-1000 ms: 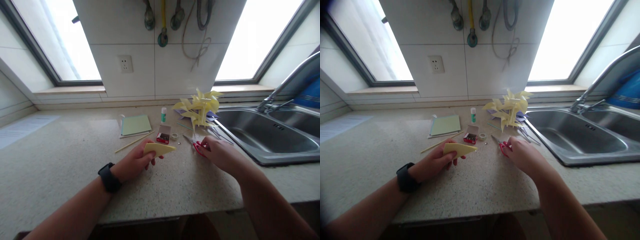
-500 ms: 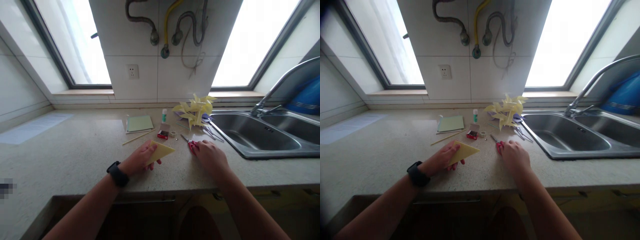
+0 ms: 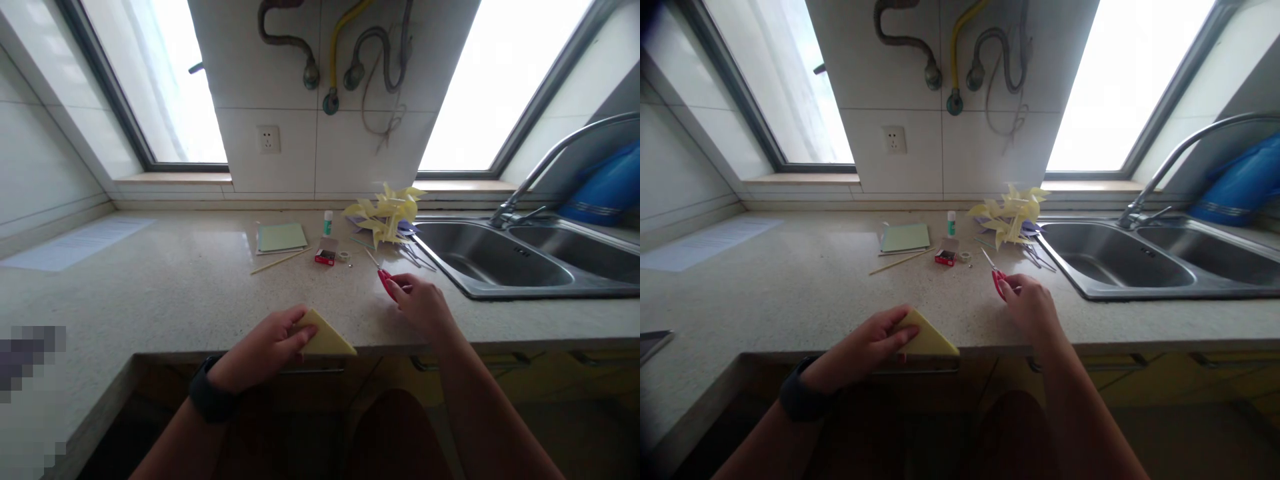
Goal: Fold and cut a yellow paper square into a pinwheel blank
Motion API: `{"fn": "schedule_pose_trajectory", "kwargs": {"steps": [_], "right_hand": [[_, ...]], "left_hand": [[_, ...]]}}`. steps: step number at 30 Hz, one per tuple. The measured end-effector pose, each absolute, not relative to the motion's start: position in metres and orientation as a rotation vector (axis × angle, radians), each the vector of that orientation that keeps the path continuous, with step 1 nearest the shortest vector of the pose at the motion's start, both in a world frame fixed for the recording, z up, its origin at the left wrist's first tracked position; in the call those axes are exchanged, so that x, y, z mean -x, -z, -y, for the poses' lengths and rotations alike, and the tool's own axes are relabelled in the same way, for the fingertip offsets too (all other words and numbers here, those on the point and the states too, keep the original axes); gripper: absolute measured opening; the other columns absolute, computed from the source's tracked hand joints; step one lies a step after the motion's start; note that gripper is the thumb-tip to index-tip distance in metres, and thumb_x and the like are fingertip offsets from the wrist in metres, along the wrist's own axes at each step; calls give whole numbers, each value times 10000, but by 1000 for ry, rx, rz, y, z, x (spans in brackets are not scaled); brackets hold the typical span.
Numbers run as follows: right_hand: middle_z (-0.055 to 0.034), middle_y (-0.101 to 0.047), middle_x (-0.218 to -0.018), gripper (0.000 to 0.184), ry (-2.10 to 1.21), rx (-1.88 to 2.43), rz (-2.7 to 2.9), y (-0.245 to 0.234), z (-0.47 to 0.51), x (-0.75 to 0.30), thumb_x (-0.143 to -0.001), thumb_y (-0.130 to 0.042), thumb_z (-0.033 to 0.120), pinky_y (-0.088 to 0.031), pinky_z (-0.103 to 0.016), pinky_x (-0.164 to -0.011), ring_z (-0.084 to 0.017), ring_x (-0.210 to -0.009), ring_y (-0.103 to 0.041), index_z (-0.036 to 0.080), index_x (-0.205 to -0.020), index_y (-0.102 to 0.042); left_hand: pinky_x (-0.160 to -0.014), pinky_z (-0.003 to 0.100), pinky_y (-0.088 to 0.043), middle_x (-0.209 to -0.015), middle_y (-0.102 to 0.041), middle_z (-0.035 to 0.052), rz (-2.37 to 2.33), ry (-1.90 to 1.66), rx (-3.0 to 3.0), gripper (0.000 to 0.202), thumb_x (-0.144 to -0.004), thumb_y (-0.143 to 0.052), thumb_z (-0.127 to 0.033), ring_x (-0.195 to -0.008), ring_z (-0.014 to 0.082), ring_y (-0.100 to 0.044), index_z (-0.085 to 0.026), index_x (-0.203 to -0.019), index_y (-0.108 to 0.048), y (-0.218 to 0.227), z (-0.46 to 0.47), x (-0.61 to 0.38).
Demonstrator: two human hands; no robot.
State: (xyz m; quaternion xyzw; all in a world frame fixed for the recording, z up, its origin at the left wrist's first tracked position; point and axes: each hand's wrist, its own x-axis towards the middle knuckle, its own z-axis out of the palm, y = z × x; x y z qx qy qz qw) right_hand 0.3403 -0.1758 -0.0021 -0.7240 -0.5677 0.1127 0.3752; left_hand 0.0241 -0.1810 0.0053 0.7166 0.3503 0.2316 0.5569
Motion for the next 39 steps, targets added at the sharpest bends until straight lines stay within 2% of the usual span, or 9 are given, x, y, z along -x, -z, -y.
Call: {"fn": "schedule_pose_trajectory", "kwargs": {"steps": [4,8,11,16,21,24,28,32,39], "right_hand": [[-128,-747,-989,447,-641,1579,1342,-3,213,-303,-957,-466,545,-591,-373,-660,-222,-791,-720,160,-1117,-626],[-21,-669,-808,352,-1274,1091,1038,5,253,-250,-838,-738,494,-548,-299,-668,-142,-681,-645,177,-974,-667],[32,-591,-693,323,-1488,952,954,17,274,-222,-779,-819,441,-397,-206,-549,-76,-581,-504,176,-864,-654],[43,-599,-682,292,-1462,1002,1026,27,286,-206,-708,-878,340,-364,-216,-557,-83,-597,-466,188,-761,-635],[50,-590,-672,286,-1375,1031,974,29,289,-203,-736,-861,338,-371,-224,-547,-84,-576,-455,197,-748,-613],[50,-577,-677,272,-1256,1044,842,35,289,-202,-755,-853,349,-380,-226,-561,-86,-592,-461,199,-769,-626],[52,-579,-678,260,-1123,978,660,44,286,-196,-745,-867,322,-400,-219,-581,-88,-612,-473,206,-780,-637],[47,-613,-694,261,-1127,936,582,49,285,-188,-745,-868,301,-439,-217,-577,-92,-609,-511,212,-807,-630],[42,-607,-654,301,-1219,1027,668,50,288,-188,-756,-850,383,-455,-213,-440,-94,-502,-516,205,-838,-622]], "left_hand": [[-616,230,-435,-810,-567,-3,-821,-507,-1684,335,-983,-533,-499,-706,134,-536,-182,-903,-608,-10,214,-17],[-613,238,-391,-771,-578,0,-854,-508,-1701,380,-983,-530,-517,-706,140,-506,-174,-856,-632,-9,237,-16],[-609,243,-375,-752,-596,4,-880,-444,-1729,407,-972,-544,-525,-699,143,-499,-162,-832,-666,-4,246,-15],[-582,245,-333,-699,-588,-14,-903,-329,-1807,429,-969,-547,-530,-655,129,-464,-160,-834,-718,0,255,-12],[-601,246,-395,-771,-684,18,-939,-375,-1721,382,-942,-600,-519,-704,157,-558,-175,-880,-754,1,258,-3],[-595,238,-434,-788,-723,30,-1061,-596,-1524,314,-859,-728,-491,-698,163,-599,-181,-897,-756,4,256,4],[-572,197,-433,-649,-661,-28,-1082,-1045,-1141,262,-779,-834,-415,-592,104,-558,-194,-842,-708,21,259,-5],[-720,294,-542,-859,-746,55,-784,-894,-901,354,-809,-799,-472,-715,165,-676,-173,-977,-710,42,271,-33],[-530,264,-509,-819,-735,58,-832,-847,-951,406,-876,-712,-525,-539,136,-625,-145,-1017,-699,52,277,-48]]}}
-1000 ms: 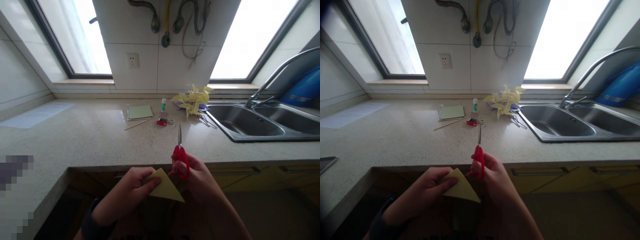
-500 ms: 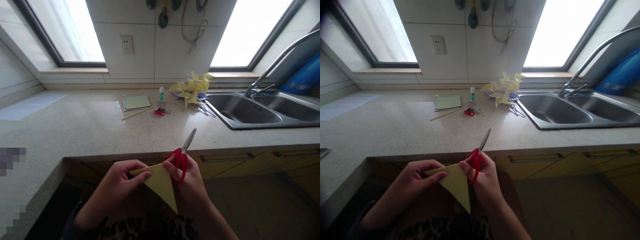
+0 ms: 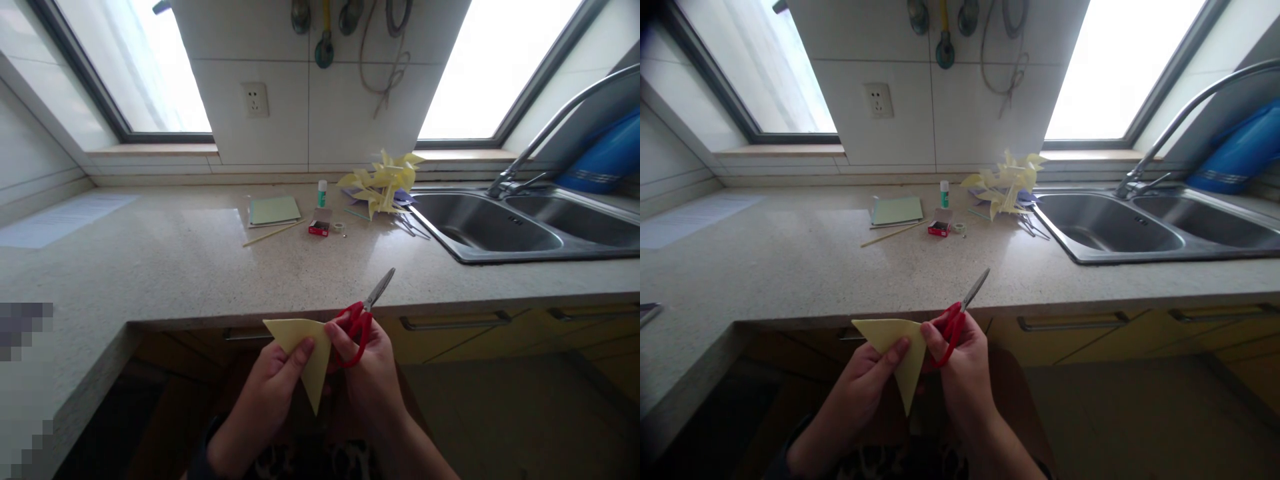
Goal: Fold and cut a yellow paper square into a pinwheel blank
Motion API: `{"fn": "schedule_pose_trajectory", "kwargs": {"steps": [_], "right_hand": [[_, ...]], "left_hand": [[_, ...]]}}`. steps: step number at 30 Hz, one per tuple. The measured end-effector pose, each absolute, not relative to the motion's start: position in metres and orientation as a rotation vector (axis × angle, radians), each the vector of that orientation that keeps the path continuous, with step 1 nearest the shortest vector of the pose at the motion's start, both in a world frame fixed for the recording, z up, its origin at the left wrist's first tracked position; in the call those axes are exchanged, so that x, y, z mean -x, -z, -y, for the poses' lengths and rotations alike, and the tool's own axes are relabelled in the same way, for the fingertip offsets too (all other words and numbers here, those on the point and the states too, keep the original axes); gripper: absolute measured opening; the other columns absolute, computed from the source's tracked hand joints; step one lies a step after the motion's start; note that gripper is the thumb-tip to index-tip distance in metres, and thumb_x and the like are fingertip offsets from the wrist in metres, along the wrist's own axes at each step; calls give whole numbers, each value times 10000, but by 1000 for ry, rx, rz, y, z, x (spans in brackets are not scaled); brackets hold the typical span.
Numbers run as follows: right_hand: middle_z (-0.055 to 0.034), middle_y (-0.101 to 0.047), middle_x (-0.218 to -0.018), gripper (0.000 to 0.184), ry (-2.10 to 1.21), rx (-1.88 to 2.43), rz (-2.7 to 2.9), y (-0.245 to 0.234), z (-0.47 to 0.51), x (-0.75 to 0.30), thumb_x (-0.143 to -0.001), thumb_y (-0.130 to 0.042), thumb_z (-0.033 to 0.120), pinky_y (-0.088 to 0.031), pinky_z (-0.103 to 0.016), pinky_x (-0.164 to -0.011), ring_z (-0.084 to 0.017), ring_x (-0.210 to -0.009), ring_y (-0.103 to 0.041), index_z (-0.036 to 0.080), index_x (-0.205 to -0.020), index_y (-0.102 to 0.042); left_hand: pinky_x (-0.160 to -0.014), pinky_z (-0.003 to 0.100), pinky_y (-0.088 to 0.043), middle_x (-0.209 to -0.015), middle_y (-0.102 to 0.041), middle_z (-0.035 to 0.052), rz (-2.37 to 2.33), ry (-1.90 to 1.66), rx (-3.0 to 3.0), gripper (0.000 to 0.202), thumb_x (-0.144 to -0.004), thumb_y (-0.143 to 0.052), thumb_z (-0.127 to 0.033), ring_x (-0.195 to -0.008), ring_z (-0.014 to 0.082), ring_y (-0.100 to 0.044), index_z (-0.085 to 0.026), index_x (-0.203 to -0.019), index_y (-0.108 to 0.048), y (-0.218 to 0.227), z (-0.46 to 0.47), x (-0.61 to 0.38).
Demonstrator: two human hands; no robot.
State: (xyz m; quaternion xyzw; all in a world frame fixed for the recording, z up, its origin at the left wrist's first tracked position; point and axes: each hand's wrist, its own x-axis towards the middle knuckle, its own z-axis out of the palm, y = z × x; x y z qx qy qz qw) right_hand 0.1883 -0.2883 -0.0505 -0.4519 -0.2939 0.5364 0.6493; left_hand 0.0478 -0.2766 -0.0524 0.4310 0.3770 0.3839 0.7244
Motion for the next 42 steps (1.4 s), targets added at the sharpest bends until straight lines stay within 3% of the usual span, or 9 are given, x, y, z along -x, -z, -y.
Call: {"fn": "schedule_pose_trajectory", "kwargs": {"steps": [9,22,36,42], "right_hand": [[47,-581,-650,300,-1179,1032,699,54,288,-192,-723,-872,360,-438,-204,-467,-88,-532,-475,214,-802,-623],[16,-682,-748,267,-1168,1060,670,45,286,-194,-729,-877,342,-523,-223,-556,-114,-625,-592,221,-857,-676],[37,-612,-668,310,-1228,1013,639,54,286,-194,-705,-884,326,-510,-251,-455,-127,-542,-558,218,-836,-624],[40,-592,-633,290,-1264,1005,655,57,285,-194,-764,-841,357,-455,-253,-385,-115,-449,-513,216,-848,-602]], "left_hand": [[-611,286,-507,-734,-716,67,-839,-839,-1032,450,-903,-645,-577,-613,171,-644,-136,-890,-734,49,278,-40],[-641,267,-452,-808,-729,66,-824,-857,-1194,397,-980,-581,-492,-685,153,-622,-132,-944,-744,39,270,-34],[-598,213,-471,-753,-728,72,-790,-880,-1071,426,-956,-613,-512,-635,117,-629,-110,-919,-749,37,275,-33],[-542,226,-514,-680,-730,81,-788,-831,-983,438,-915,-653,-536,-561,145,-667,-104,-961,-717,40,273,-40]]}}
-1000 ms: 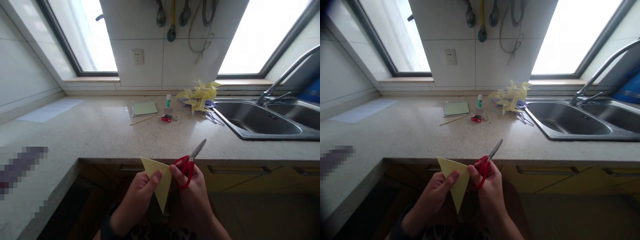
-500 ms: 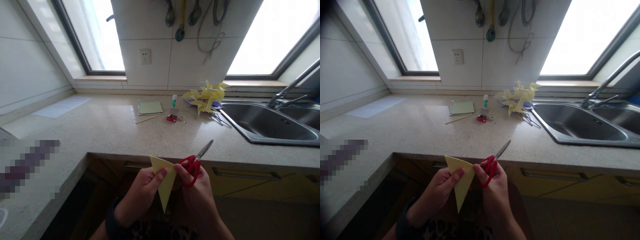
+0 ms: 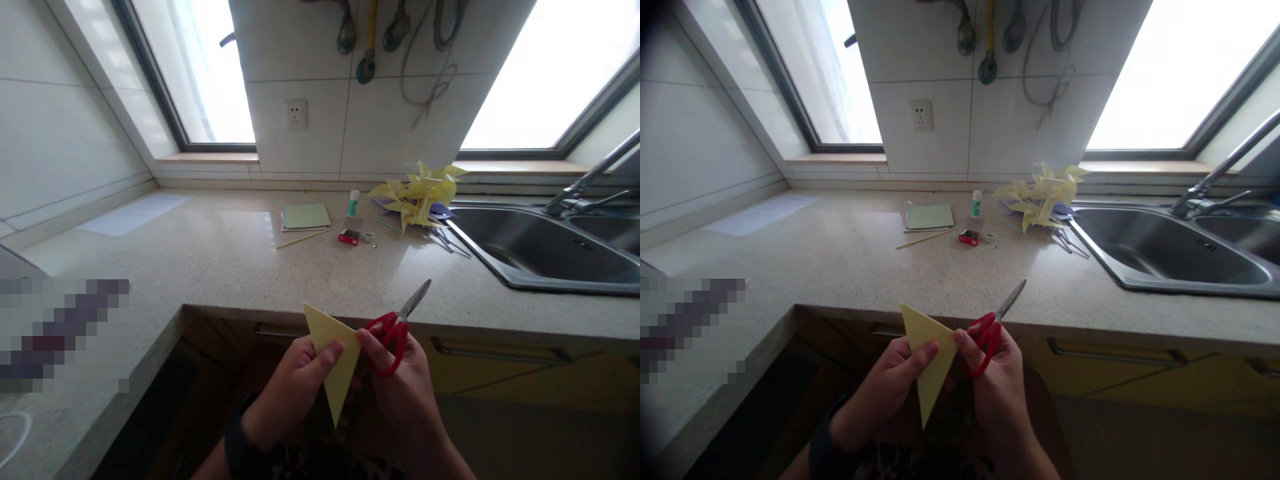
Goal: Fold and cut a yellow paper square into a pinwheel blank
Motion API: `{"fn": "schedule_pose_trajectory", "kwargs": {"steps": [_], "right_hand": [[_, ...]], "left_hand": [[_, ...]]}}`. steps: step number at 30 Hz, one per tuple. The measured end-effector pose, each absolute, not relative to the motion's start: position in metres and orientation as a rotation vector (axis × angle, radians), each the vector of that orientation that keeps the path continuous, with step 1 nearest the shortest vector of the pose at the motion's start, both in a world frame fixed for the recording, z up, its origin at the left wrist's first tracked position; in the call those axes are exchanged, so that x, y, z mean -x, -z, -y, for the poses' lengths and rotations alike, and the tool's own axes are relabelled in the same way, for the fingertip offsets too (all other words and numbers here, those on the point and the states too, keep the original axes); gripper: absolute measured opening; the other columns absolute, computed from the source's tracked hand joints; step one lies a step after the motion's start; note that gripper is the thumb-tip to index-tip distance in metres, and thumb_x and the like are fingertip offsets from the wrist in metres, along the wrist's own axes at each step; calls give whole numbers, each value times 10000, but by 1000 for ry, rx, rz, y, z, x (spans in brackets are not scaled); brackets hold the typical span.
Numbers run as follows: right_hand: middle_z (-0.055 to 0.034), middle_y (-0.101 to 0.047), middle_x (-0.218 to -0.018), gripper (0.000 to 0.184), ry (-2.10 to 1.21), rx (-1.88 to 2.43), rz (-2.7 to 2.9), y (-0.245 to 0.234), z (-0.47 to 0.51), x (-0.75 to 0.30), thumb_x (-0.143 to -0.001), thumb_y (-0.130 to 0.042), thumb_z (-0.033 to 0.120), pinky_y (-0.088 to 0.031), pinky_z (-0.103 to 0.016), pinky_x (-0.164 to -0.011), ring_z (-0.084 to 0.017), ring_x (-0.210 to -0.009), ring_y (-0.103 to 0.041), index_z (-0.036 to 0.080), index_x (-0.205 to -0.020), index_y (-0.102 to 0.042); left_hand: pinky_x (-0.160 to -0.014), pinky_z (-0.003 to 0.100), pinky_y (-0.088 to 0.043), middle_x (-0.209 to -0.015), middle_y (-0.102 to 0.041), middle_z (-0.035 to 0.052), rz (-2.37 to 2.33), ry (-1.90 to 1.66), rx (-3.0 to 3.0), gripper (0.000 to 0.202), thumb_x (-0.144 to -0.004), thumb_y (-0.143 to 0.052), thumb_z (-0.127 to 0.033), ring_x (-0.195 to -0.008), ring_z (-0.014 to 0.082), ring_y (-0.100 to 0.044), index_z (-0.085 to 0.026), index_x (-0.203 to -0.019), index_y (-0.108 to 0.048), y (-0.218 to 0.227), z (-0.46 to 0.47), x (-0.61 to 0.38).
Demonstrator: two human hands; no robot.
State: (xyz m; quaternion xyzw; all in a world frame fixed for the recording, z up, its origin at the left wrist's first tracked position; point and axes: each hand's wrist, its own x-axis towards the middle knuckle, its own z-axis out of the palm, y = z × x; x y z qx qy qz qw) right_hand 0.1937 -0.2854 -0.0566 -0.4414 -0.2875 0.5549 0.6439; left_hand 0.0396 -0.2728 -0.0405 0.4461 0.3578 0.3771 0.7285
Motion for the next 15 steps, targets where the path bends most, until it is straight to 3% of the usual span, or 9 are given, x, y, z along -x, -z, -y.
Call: {"fn": "schedule_pose_trajectory", "kwargs": {"steps": [15], "right_hand": [[25,-636,-683,304,-913,1234,822,46,268,-206,-743,-859,406,-452,-235,-561,-108,-600,-543,204,-807,-641]], "left_hand": [[-500,225,-516,-687,-753,80,-951,-904,-958,459,-884,-663,-584,-538,156,-672,-127,-903,-708,43,258,-45]]}}
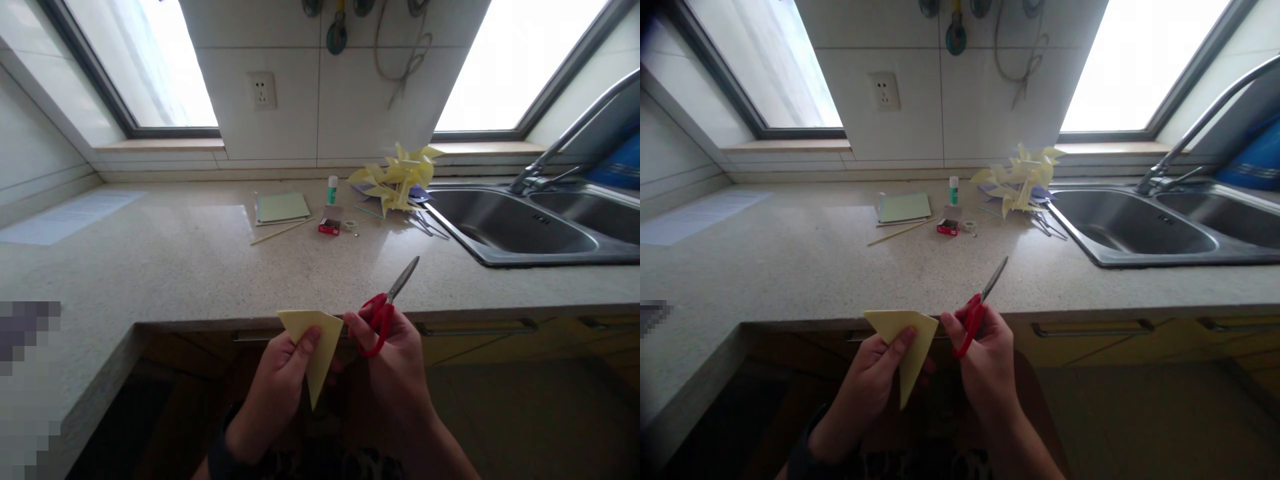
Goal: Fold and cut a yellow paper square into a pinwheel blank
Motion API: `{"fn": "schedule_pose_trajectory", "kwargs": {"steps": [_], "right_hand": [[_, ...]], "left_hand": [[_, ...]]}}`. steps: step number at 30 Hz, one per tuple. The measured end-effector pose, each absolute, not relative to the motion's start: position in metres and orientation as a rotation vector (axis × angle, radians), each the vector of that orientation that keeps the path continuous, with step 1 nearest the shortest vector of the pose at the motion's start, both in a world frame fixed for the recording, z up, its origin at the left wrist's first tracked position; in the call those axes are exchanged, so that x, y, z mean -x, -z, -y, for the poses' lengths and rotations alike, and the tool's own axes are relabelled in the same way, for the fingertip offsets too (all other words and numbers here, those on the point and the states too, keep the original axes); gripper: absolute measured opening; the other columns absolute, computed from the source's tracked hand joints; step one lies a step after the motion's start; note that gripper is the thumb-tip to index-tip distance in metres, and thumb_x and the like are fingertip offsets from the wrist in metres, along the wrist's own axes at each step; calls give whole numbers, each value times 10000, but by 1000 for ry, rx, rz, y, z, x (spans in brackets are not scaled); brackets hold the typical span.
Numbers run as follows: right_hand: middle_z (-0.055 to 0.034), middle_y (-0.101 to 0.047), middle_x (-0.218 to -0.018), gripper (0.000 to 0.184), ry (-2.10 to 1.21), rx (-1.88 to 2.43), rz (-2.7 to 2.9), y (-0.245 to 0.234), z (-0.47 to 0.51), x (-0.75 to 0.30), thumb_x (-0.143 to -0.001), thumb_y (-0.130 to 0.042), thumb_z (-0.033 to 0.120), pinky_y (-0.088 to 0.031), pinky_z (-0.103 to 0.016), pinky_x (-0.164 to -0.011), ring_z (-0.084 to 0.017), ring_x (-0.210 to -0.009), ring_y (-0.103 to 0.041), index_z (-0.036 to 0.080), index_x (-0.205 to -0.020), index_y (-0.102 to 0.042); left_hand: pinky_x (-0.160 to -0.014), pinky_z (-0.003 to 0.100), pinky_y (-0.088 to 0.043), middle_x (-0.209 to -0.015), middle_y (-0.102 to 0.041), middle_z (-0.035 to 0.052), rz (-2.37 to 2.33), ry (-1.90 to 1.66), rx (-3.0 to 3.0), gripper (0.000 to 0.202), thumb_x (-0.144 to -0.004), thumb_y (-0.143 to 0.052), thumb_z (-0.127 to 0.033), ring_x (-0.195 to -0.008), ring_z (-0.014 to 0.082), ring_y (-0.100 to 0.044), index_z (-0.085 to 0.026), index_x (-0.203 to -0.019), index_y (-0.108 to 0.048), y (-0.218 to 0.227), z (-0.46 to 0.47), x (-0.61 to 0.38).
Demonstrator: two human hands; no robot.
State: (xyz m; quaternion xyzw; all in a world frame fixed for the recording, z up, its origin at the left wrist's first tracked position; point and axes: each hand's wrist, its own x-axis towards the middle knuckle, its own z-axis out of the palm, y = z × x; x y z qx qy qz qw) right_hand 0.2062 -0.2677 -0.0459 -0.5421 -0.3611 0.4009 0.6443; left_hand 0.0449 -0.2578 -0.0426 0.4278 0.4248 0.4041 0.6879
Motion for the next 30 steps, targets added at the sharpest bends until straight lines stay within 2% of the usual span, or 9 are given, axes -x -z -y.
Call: {"fn": "schedule_pose_trajectory", "kwargs": {"steps": [3,7,11,17,24,30], "right_hand": [[27,-635,-657,294,-832,1291,840,46,266,-217,-778,-829,432,-424,-223,-547,-99,-581,-534,207,-796,-641],[37,-561,-570,362,-1013,1283,1079,48,272,-226,-896,-684,499,-357,-236,-490,-93,-510,-464,203,-712,-586],[44,-489,-589,395,-1039,1378,1372,49,279,-226,-893,-668,508,-322,-257,-482,-103,-531,-421,212,-682,-513],[45,-455,-568,432,-890,1531,1688,53,275,-229,-905,-621,522,-272,-283,-489,-106,-521,-369,222,-648,-445],[39,-490,-566,415,-843,1553,1771,58,269,-234,-906,-618,513,-262,-293,-492,-111,-513,-389,229,-658,-444],[54,-441,-541,421,-816,1535,1746,67,265,-234,-886,-660,476,-249,-285,-473,-101,-494,-353,230,-641,-422]], "left_hand": [[-475,213,-512,-655,-752,94,-1000,-955,-899,484,-880,-665,-585,-505,149,-663,-111,-789,-710,42,254,-43],[-474,197,-519,-643,-756,101,-1030,-1017,-861,475,-884,-679,-553,-488,135,-658,-98,-757,-723,43,249,-40],[-474,195,-527,-645,-759,93,-1051,-1049,-855,452,-900,-668,-540,-488,135,-661,-103,-808,-736,49,246,-41],[-464,174,-517,-618,-748,86,-1136,-1044,-887,466,-875,-698,-550,-479,123,-657,-107,-738,-743,57,242,-43],[-444,170,-496,-578,-727,62,-1150,-1025,-925,466,-869,-702,-552,-455,113,-634,-128,-679,-733,62,236,-46],[-430,175,-474,-542,-702,52,-1140,-1011,-916,492,-874,-688,-566,-432,107,-602,-131,-647,-730,70,235,-47]]}}
